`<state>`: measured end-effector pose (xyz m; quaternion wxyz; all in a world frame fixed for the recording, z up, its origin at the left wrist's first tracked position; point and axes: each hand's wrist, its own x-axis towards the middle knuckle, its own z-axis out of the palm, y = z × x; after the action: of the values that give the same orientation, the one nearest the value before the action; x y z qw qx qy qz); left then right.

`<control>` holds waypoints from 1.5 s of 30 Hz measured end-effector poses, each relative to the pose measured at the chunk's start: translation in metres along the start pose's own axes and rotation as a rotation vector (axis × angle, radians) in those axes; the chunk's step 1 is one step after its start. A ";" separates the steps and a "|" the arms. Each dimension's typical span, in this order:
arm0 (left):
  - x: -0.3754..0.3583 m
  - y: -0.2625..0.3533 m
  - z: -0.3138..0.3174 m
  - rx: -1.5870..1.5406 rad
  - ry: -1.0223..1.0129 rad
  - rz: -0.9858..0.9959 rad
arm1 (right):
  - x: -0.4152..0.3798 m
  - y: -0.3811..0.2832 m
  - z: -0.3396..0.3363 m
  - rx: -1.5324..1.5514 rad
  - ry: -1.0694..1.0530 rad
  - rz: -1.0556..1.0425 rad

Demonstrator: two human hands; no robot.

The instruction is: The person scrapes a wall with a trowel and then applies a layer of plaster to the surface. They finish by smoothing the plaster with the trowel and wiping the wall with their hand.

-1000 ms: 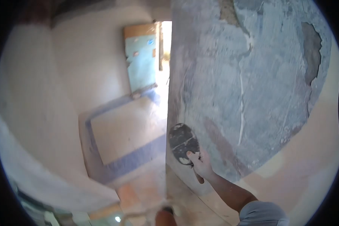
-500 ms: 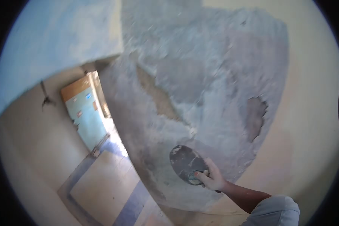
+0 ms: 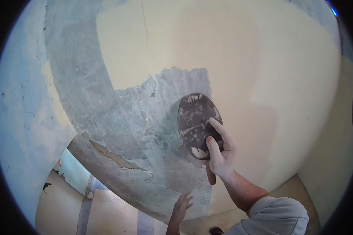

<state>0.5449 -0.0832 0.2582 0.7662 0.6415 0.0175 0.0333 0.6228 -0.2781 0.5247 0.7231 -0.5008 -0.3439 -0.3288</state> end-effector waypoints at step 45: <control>0.023 0.259 0.195 -0.176 -0.053 0.488 | 0.088 -0.086 0.002 -0.952 -0.234 -0.496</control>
<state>0.5743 -0.2279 0.5480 0.7885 0.5582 -0.1608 0.2018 0.6004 -0.3117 0.6408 0.2744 -0.7097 -0.3430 -0.5508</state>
